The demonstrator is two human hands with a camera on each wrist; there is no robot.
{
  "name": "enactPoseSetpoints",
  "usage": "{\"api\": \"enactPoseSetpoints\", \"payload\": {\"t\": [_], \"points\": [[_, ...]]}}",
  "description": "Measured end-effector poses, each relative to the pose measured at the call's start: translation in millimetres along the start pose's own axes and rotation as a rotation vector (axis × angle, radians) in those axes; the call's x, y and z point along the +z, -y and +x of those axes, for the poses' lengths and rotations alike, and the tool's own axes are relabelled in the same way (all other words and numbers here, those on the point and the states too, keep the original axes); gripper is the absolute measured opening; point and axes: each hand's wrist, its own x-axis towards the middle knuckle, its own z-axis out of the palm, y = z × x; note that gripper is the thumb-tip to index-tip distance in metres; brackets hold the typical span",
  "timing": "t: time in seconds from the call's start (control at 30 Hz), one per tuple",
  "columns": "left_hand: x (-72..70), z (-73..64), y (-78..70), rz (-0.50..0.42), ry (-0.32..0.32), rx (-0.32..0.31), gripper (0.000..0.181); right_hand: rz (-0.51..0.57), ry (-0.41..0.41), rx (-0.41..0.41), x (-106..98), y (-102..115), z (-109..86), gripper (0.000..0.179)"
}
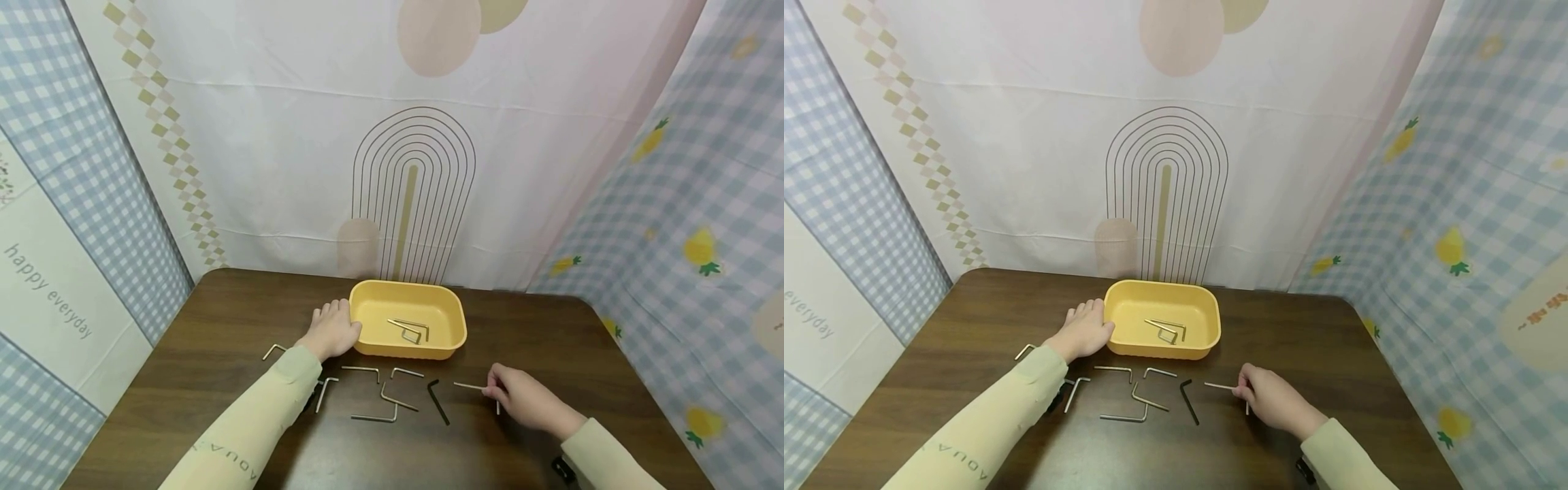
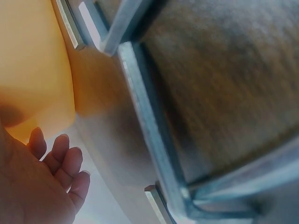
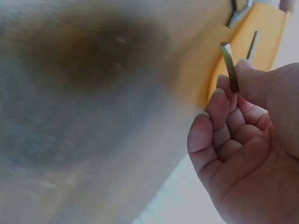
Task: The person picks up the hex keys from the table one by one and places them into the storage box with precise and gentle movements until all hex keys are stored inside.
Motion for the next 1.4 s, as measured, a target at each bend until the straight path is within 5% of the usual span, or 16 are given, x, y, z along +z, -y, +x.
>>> {"api": "enactPoseSetpoints", "payload": {"t": [0.43, 0.8, 1.4], "points": [[-0.9, -0.2, 2.1, -0.006, 0.007, -0.011, 0.038, 0.019, -0.180, -0.026, -29.9, 21.8, 26.6, 0.019], [1.0, -0.7, 2.7, -0.008, -0.007, -0.003, 0.034, 0.074, -0.232, -0.008, -21.5, 46.8, 77.0, 0.016], [1.0, -1.6, -1.6, -0.022, -0.001, -0.022, 0.037, 0.172, -0.202, 0.071, 5.3, 66.7, 137.7, 0.018]]}}
